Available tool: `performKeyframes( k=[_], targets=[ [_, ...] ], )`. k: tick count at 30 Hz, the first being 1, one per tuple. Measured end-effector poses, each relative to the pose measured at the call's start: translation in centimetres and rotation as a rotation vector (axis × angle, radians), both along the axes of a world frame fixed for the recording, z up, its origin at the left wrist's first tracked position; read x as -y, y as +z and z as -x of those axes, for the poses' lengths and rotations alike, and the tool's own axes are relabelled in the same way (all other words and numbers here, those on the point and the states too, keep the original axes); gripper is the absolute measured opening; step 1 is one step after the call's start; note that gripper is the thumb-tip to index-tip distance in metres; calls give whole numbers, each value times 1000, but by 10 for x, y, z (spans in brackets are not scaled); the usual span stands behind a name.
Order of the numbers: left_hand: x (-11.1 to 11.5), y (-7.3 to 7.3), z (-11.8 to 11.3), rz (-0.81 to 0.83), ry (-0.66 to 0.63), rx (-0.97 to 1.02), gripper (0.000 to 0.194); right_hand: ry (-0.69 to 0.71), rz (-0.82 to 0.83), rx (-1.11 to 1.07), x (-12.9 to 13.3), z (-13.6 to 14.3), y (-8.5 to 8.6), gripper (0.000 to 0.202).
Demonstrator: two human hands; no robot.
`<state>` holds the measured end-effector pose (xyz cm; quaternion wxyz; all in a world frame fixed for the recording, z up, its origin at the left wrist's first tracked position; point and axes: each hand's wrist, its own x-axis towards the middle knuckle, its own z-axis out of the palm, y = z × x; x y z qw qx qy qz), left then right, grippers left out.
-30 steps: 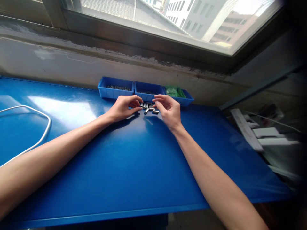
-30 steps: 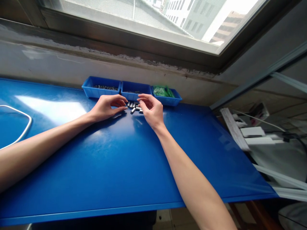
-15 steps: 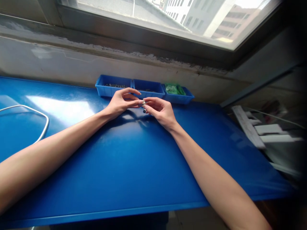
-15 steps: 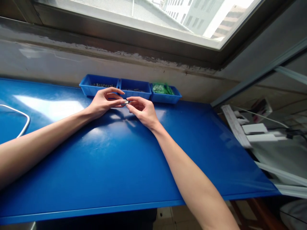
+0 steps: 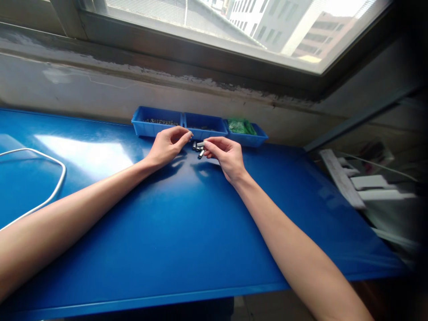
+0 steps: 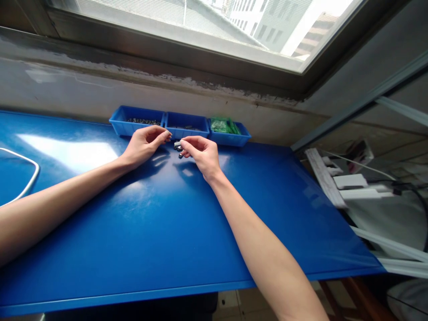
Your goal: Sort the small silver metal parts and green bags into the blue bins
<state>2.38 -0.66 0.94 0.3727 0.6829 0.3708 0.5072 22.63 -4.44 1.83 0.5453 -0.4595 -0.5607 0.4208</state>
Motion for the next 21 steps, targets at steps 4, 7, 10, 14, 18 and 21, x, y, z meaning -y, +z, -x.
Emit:
performKeyframes(
  k=[4,7,10,14,18,21],
  targets=[
    [4,2,-1,-217,26,-246,36,-138,-16,-50,-13,-5,-1,42],
    [5,0,-2,-383,-41,-374,31,-188,-67,-23,-22,-6,-1,42],
    [4,-5,-3,-493,-116,-453,31,-178,-125,32,-23,-7,-2,43],
    [2,-12,-3,-561,-219,-560,34,-174,-172,165,-16,-11,-3,39],
    [2,-16,-1,-562,-227,-579,28,-199,-182,164,-11,-13,-5,29],
    [2,-15,0,-545,-156,-546,20,-184,-163,144,-9,-12,-7,27]
  ],
)
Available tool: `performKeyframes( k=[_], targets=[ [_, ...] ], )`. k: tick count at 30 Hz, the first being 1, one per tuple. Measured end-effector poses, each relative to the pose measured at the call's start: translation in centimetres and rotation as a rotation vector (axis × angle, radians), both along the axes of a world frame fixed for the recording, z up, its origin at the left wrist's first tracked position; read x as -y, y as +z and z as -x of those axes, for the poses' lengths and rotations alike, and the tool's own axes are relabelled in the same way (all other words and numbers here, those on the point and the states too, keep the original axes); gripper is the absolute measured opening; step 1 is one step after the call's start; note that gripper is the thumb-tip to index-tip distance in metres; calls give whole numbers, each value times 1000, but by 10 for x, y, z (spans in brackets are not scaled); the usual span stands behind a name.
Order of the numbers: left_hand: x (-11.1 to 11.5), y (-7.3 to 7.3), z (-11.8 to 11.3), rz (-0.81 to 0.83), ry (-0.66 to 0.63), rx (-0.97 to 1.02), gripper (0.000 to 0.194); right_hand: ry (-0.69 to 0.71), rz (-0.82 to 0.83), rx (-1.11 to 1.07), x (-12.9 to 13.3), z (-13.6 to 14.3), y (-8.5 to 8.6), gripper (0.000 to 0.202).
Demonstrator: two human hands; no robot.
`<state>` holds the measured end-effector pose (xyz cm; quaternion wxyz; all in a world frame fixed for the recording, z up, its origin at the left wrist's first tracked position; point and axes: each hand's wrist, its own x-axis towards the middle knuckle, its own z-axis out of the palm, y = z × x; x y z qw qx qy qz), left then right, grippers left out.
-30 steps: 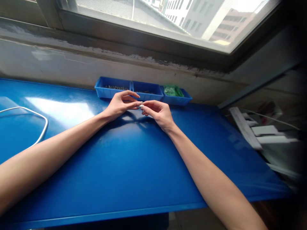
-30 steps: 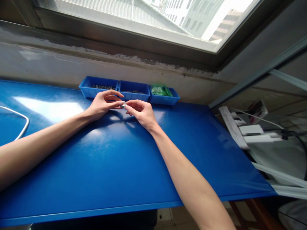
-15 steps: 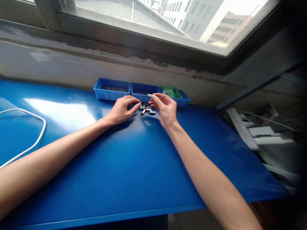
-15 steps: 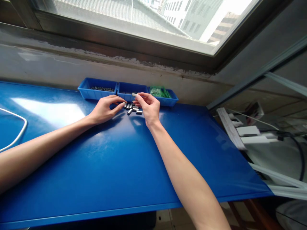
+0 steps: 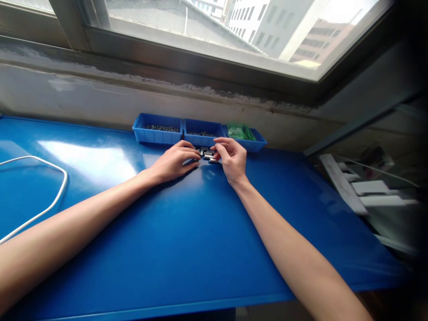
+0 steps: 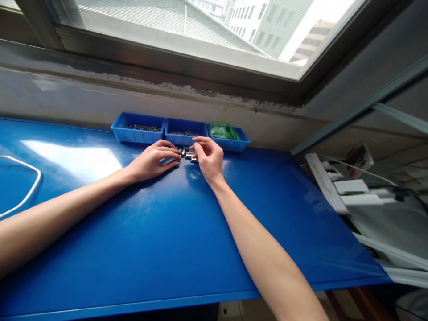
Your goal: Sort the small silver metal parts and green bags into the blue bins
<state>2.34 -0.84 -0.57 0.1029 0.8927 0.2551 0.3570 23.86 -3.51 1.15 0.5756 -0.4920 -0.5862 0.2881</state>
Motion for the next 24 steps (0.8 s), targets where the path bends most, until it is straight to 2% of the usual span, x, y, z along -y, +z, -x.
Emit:
performKeyframes(
  k=[3,6,10,13,18,24],
  targets=[
    [0,1,0,23,26,22,14,17,15,-3,2,1,1,25],
    [2,1,0,75,14,47,17,39,19,-24,4,1,3,23],
    [4,4,-1,136,59,112,20,79,16,-44,5,2,5,20],
    [3,9,-1,309,56,269,26,104,4,-59,4,2,4,20],
    [-2,14,2,649,97,521,46,122,18,-67,3,3,4,21],
    [-4,16,5,757,68,617,58,251,59,-61,3,4,3,27]
  ],
)
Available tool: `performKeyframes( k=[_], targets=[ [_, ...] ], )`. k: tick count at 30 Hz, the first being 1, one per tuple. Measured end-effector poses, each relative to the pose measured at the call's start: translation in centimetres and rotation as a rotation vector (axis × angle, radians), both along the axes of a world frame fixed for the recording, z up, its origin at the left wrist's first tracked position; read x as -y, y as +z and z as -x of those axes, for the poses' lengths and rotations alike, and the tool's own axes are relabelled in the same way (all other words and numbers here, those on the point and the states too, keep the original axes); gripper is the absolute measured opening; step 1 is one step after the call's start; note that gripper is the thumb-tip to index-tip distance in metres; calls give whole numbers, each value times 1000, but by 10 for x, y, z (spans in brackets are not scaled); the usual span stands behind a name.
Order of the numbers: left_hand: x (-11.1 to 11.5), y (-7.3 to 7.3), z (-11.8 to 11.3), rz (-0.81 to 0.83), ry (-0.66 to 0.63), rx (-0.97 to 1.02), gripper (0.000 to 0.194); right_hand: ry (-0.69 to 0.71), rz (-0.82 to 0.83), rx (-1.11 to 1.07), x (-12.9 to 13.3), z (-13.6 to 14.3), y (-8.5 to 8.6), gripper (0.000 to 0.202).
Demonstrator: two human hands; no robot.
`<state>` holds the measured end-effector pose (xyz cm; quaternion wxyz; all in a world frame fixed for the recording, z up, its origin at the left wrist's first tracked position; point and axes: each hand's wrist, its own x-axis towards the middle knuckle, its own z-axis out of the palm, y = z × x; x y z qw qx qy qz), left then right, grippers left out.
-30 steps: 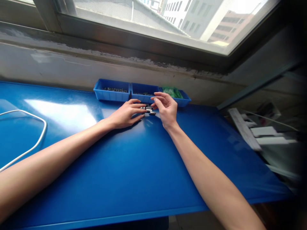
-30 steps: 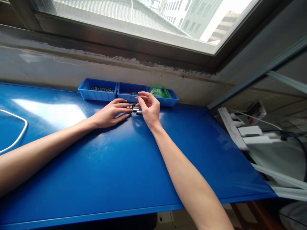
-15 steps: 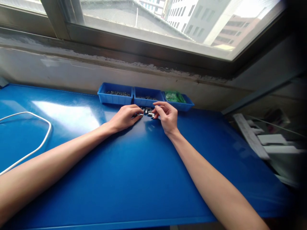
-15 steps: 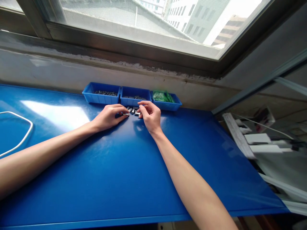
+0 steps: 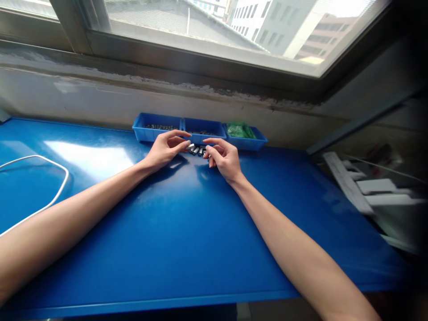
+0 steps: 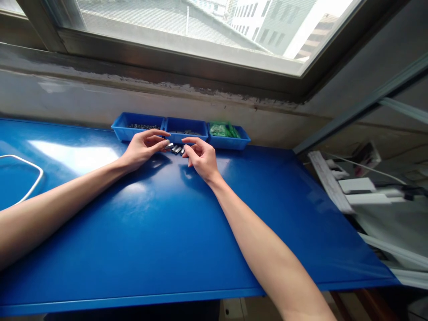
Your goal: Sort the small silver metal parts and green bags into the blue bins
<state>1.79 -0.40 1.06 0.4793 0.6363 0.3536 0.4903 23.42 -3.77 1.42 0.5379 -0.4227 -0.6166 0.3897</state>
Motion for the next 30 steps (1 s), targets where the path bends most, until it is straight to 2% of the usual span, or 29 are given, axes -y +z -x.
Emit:
performKeyframes(
  k=[6,13,16,19,22,25,30],
  targets=[
    [1,0,1,16,-43,38,67,166,55,29,-1,-1,-2,36],
    [3,1,-1,5,-113,35,60,222,103,-27,-1,-1,0,36],
    [4,1,-3,-30,-104,-5,57,158,79,-57,-2,-1,-1,36],
    [5,0,-6,-192,-19,-122,43,20,36,-138,-7,-2,-5,40],
    [3,-5,-8,-468,72,-336,30,-15,15,-198,-14,-5,-10,56],
    [0,-11,-10,-675,43,-507,28,26,0,-196,-17,-8,-13,65],
    [1,-15,-8,-782,-48,-647,25,0,5,-162,-15,-7,-10,48]
  ],
)
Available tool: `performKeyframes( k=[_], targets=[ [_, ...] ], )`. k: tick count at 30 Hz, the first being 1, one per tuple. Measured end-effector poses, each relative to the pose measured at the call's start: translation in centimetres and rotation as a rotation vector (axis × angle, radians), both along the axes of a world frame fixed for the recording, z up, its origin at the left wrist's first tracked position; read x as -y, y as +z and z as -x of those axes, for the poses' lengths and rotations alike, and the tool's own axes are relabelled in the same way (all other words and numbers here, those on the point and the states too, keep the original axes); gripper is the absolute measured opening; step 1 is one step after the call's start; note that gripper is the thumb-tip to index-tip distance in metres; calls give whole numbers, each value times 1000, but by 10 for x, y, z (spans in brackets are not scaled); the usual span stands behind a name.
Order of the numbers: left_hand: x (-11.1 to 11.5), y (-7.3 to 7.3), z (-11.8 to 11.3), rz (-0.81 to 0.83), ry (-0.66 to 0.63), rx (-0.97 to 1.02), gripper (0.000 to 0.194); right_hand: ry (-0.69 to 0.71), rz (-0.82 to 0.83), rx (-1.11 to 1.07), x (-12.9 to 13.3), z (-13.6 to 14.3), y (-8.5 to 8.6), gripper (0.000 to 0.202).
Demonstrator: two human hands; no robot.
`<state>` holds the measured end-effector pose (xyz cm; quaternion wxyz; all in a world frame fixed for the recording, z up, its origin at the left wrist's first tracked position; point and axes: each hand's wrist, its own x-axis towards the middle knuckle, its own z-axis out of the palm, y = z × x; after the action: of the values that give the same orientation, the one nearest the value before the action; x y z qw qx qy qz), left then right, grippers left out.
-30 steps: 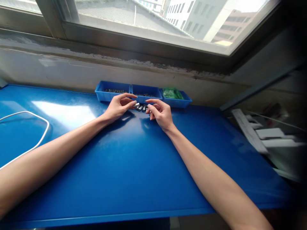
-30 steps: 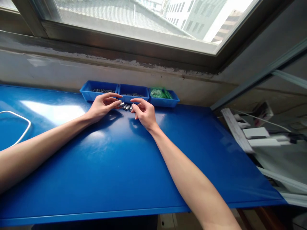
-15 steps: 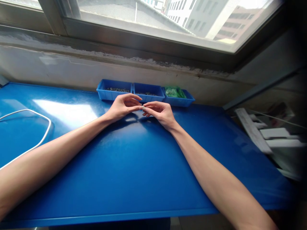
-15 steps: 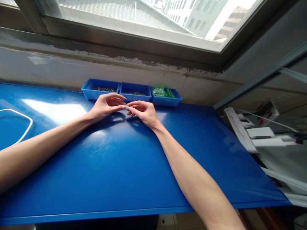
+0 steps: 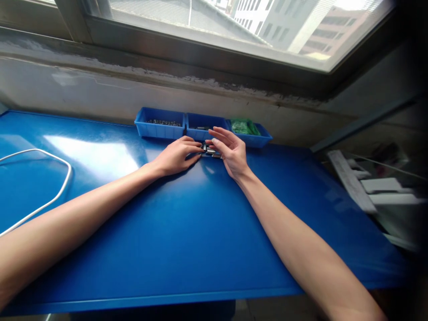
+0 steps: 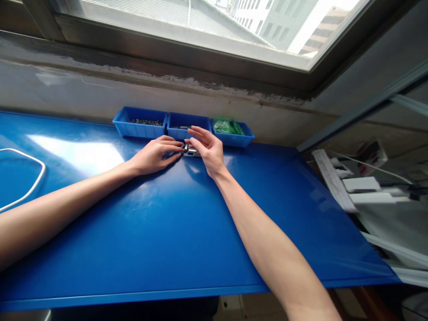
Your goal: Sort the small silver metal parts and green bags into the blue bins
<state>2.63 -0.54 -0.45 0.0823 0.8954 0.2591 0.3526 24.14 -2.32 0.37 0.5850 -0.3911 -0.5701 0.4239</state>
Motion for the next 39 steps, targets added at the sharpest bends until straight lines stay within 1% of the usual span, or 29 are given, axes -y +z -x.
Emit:
performKeyframes(
  k=[2,5,8,11,14,18,22,24,26,29,32,35,39],
  targets=[
    [1,0,1,3,10,-14,21,-17,11,-2,2,1,2,40],
    [3,1,2,33,81,-24,16,-27,31,-22,2,1,3,32],
    [2,2,2,63,137,-22,14,-27,48,-36,3,1,4,28],
    [2,5,2,75,122,9,19,-41,64,-27,3,1,5,29],
    [3,8,1,129,134,115,22,-78,68,3,3,1,6,30],
    [5,11,1,310,121,369,28,-96,56,22,3,1,5,26],
    [4,13,3,536,85,551,46,-27,47,67,5,4,6,22],
    [3,13,4,624,73,589,51,12,49,103,7,6,7,22],
    [2,14,4,677,61,626,53,47,48,138,9,7,8,23],
    [2,16,4,710,54,687,53,105,25,188,12,7,11,30],
    [4,19,3,730,35,695,53,146,-6,232,14,6,13,32],
    [5,20,3,739,15,680,53,166,-24,232,15,6,14,31],
    [5,20,3,731,4,671,54,176,-4,212,15,7,14,32]
  ],
)
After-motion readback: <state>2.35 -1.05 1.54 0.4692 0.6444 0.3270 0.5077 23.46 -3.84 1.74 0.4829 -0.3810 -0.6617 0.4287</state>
